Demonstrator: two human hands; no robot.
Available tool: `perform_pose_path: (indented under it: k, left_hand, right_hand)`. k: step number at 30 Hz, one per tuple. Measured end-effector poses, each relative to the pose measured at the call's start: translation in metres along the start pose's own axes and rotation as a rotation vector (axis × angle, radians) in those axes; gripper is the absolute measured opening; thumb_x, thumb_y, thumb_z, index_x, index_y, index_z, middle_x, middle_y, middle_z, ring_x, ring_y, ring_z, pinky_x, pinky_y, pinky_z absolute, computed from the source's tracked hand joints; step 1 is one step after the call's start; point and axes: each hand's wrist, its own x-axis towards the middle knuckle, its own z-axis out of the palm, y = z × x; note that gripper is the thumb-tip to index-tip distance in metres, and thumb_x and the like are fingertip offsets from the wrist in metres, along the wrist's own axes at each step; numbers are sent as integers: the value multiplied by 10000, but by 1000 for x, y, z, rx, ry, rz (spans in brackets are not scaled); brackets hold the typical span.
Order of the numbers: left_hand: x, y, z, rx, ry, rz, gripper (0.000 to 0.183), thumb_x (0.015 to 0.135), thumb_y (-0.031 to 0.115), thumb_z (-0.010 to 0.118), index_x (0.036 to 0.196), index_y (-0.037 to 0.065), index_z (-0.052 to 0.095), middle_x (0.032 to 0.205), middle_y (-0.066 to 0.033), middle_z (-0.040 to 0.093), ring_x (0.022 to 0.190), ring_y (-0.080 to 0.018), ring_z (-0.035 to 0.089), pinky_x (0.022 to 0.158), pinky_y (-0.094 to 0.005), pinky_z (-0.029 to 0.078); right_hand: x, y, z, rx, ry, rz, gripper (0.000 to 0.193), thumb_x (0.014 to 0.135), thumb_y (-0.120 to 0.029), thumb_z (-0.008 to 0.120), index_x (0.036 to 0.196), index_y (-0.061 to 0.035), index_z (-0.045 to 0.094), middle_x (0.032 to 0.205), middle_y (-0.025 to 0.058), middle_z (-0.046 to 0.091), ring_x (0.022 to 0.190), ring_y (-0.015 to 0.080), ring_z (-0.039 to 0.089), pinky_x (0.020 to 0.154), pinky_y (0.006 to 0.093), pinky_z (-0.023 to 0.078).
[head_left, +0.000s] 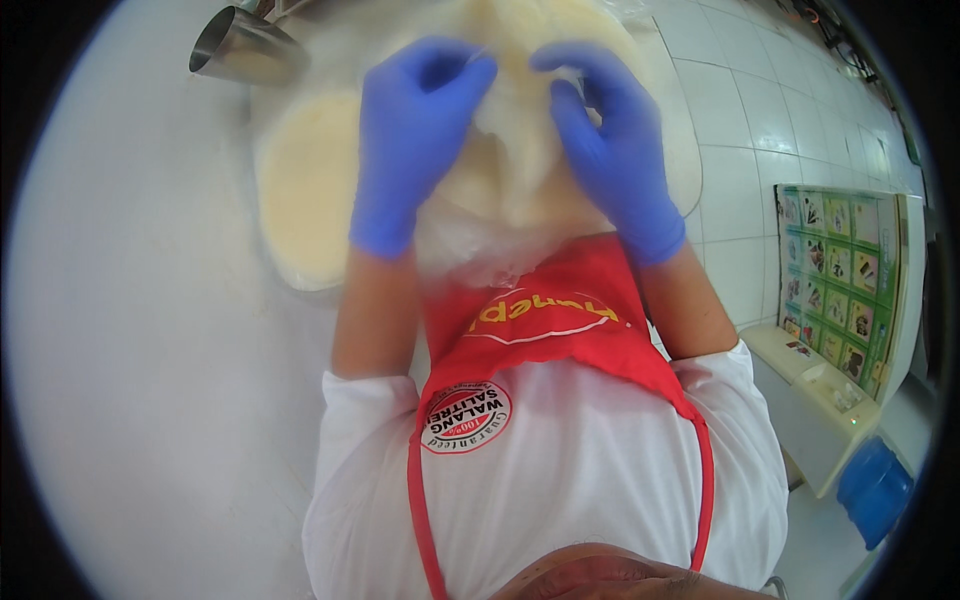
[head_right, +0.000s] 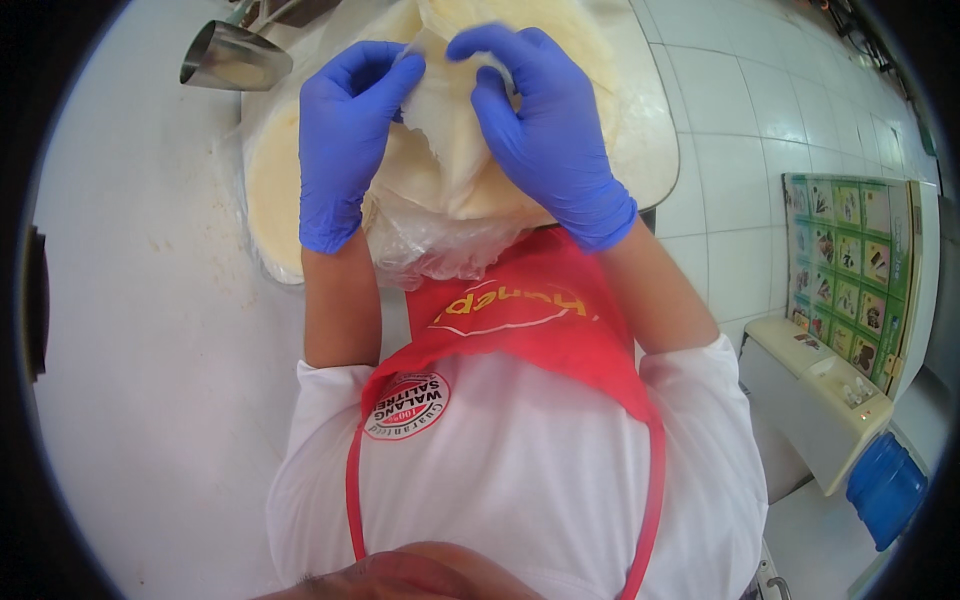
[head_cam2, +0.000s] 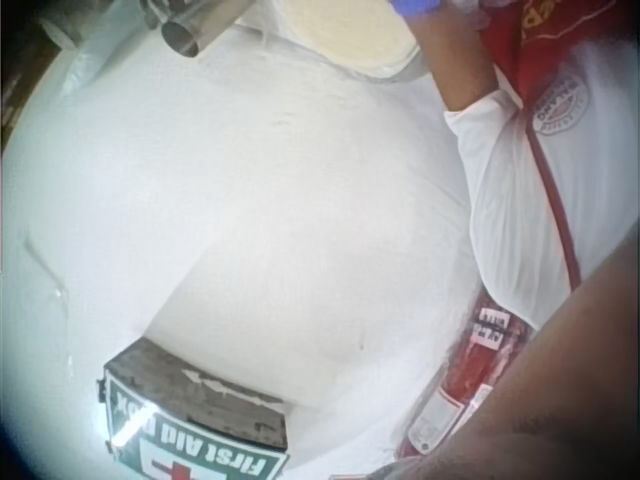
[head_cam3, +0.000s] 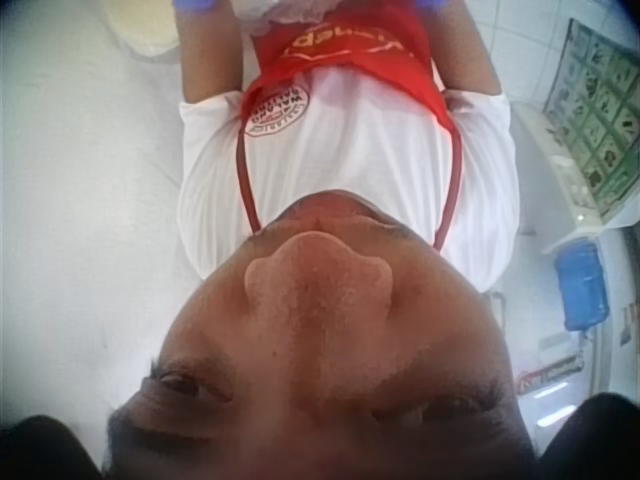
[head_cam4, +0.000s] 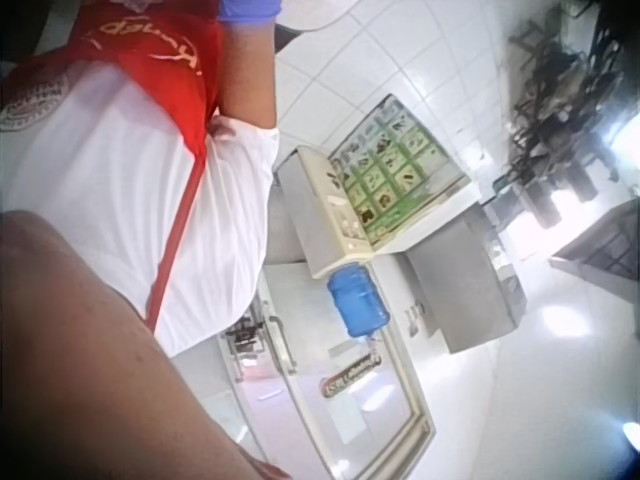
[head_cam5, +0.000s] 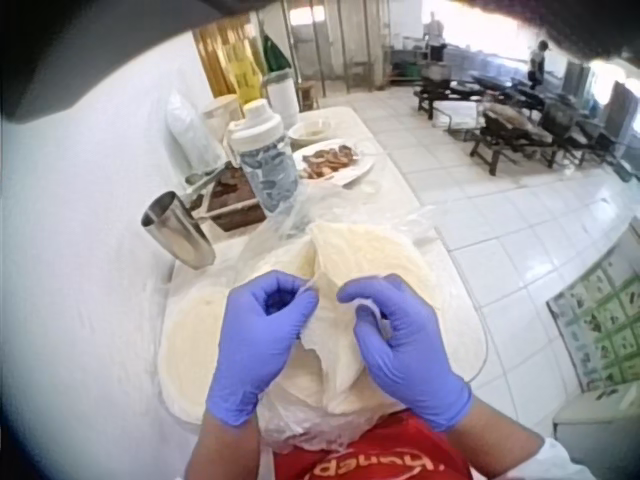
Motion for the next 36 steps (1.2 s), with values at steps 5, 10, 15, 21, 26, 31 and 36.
perform_pose_path:
  k: [5, 10, 15, 21, 26, 31, 36]
  left_hand:
    - [-5, 5, 15, -69, -20, 40, 223, 925, 188, 767, 1019, -12, 735, 831, -2, 693, 729, -54, 598, 653, -226, 479]
    - [3, 6, 6, 81, 26, 119, 204, 928, 185, 759, 989, -8, 729, 810, 3, 677, 701, -49, 581, 634, -224, 471]
    - [15, 49, -13, 56, 13, 55, 227, 922, 212, 765, 978, -6, 732, 764, 1, 656, 649, -70, 574, 601, -235, 462]
    - [19, 104, -26, -197, 34, 86, 126, 934, 152, 735, 909, 32, 707, 735, 58, 593, 647, -34, 526, 606, -203, 434]
    - [14, 159, -31, -244, 169, 190, 102, 939, 175, 711, 938, 73, 709, 760, 58, 607, 638, -25, 512, 576, -194, 394]
    - [2, 154, -38, -419, 78, 424, 251, 1003, 286, 651, 1119, 66, 685, 948, 18, 654, 789, -61, 573, 673, -210, 436]
    - [63, 39, -38, 302, 383, 772, 467, 849, 338, 811, 1139, -9, 696, 1042, -137, 721, 937, -203, 668, 836, -353, 536]
  right_hand:
    - [2, 5, 0, -24, -27, 93, 225, 915, -49, 635, 1068, -124, 782, 889, 76, 619, 747, 152, 590, 677, 269, 489]
    - [27, -3, -7, -140, -149, 45, 188, 918, -57, 646, 1067, -72, 760, 907, -38, 700, 787, 44, 596, 681, 206, 465]
    - [78, -53, -29, -322, -261, -293, 161, 831, -35, 654, 966, -23, 741, 832, 101, 700, 759, 190, 663, 708, 301, 531]
    - [109, -149, -41, -471, -197, -325, 147, 785, -25, 617, 801, 28, 753, 830, 233, 707, 792, 359, 708, 776, 407, 568]
    - [111, -187, -53, -441, 81, -490, 129, 815, -67, 658, 814, -4, 771, 807, 162, 701, 743, 242, 687, 719, 336, 542]
    - [89, -248, -43, -586, 124, -127, 197, 794, -93, 672, 914, -17, 808, 724, 83, 694, 640, 104, 613, 620, 257, 494]
    - [125, -171, -90, -240, -188, -200, 234, 785, -88, 678, 956, -5, 815, 762, 21, 717, 636, 76, 593, 613, 232, 483]
